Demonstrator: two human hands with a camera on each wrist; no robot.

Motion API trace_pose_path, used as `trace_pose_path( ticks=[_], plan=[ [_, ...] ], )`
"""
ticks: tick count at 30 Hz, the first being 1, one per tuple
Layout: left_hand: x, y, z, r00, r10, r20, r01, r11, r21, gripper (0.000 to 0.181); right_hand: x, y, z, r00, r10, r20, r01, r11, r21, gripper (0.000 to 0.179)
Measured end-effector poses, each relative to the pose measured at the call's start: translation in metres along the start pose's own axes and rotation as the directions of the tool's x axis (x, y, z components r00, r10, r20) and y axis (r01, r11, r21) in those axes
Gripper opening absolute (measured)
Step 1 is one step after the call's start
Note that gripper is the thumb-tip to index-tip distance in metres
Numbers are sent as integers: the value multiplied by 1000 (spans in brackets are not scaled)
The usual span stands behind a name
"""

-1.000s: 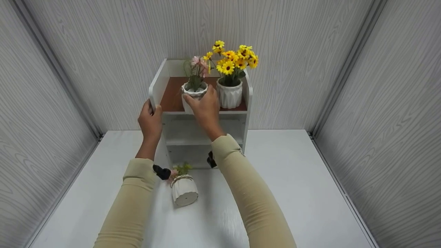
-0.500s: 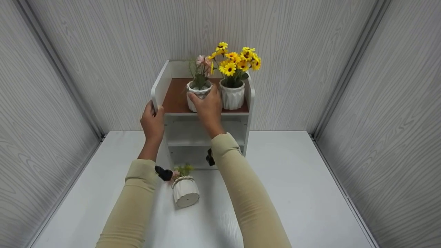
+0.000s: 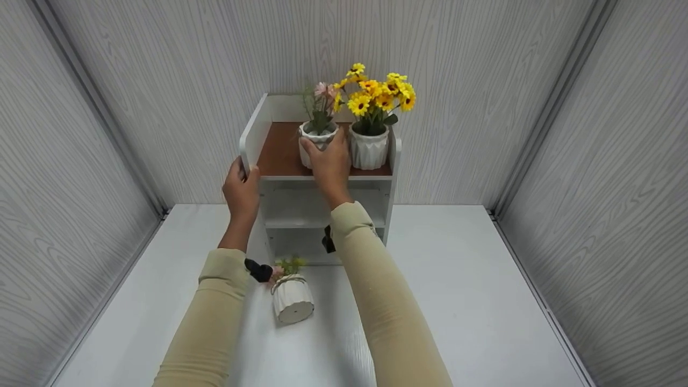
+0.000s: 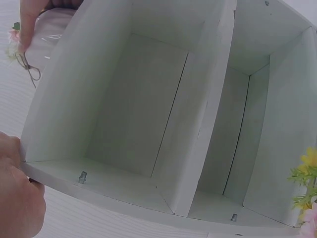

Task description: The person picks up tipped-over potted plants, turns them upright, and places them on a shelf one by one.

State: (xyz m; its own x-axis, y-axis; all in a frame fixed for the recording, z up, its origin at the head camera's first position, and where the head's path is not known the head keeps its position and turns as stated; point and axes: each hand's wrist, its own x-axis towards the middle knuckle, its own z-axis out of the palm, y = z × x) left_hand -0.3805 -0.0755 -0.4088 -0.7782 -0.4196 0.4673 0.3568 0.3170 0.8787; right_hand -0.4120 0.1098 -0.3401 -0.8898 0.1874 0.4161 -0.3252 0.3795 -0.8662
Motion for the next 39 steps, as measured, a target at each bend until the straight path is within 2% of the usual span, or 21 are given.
trace_pose_path(
  ticks=[7, 14, 20, 23, 27, 32, 35, 39],
  plan=[
    [0, -2, 0, 1000, 20, -6, -20, 1000, 3, 44, 3, 1, -1, 996, 78, 41, -77, 997, -28, 105],
    [1, 0, -2, 1000, 25, -3, -25, 1000, 3, 44, -3, 5, 0, 999, 12, 42, -12, 1000, 3, 89],
    [2, 0, -2, 1000, 29, -7, -29, 999, -17, 45, -11, 6, -5, 994, 62, 94, -55, 996, -75, 99],
    [2, -1, -2, 1000, 20, 1, -20, 1000, -22, 46, -17, 6, -9, 992, 78, 101, -65, 989, -130, 98],
    [2, -1, -2, 1000, 22, 7, -22, 1000, -17, 46, -26, 7, -15, 995, 45, 89, -29, 984, -176, 91],
    [1, -1, -2, 999, 32, -8, -32, 999, -7, 45, -41, 9, -24, 992, 7, 124, 16, 982, -189, 91],
    [1, -2, -2, 1000, 30, -9, -30, 1000, 6, 45, -53, 9, -30, 988, -2, 157, 30, 984, -176, 94],
    [0, -2, -1, 1000, 27, -6, -27, 1000, 10, 46, -70, 11, -36, 983, -55, 174, 81, 986, -147, 86]
  ],
)
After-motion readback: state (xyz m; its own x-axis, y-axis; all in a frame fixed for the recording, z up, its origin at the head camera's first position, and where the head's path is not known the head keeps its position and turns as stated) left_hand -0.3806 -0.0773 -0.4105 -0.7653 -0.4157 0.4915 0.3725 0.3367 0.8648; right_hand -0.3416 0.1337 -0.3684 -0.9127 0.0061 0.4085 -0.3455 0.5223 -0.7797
